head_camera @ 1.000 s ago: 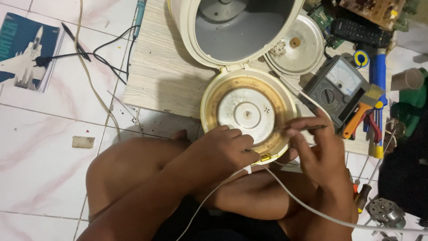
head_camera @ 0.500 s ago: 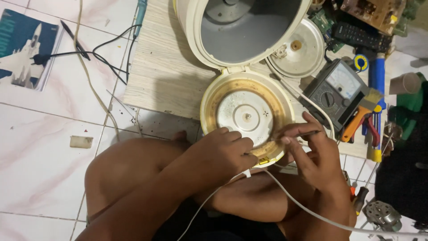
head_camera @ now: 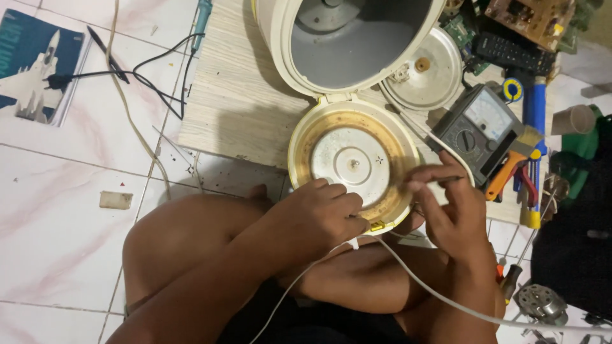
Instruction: Repairing a rice cooker by probing the heating element with a screwdriver and soldering wires.
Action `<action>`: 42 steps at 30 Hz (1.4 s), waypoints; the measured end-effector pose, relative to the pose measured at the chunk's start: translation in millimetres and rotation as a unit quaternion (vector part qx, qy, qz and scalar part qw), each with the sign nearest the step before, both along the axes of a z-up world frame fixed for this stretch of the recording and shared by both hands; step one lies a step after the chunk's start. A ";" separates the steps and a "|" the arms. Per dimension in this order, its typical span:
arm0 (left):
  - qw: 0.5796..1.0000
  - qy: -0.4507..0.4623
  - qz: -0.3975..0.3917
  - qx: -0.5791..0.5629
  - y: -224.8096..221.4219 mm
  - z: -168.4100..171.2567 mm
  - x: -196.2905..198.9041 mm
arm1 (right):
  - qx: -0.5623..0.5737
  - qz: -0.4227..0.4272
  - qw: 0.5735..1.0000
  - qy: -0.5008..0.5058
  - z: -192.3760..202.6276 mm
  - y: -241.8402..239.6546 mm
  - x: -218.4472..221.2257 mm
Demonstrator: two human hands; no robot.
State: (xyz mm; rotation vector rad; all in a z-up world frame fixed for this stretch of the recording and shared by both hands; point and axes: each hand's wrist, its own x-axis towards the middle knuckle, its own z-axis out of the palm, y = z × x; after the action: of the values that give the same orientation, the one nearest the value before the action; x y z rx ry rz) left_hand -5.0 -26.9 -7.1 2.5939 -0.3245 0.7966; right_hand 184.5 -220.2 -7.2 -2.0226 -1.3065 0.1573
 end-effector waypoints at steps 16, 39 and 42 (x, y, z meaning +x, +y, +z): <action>1.000 0.007 -0.001 0.006 1.2 -1.5 1.1 | 0.035 -0.005 0.999 0.023 0.3 8.7 -1.7; 0.995 0.080 -0.031 -0.043 8.3 4.4 -1.8 | 0.049 0.125 0.985 0.110 14.1 -5.0 2.0; 0.989 0.093 -0.051 -0.101 11.6 12.5 -2.8 | 0.057 0.116 0.985 0.114 7.8 -9.7 5.7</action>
State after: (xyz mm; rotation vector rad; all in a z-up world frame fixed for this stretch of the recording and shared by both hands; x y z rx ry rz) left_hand -7.8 -15.3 5.4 2.4176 -0.3020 0.5187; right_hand 190.2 -229.8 0.6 -1.6979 -1.3684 0.4008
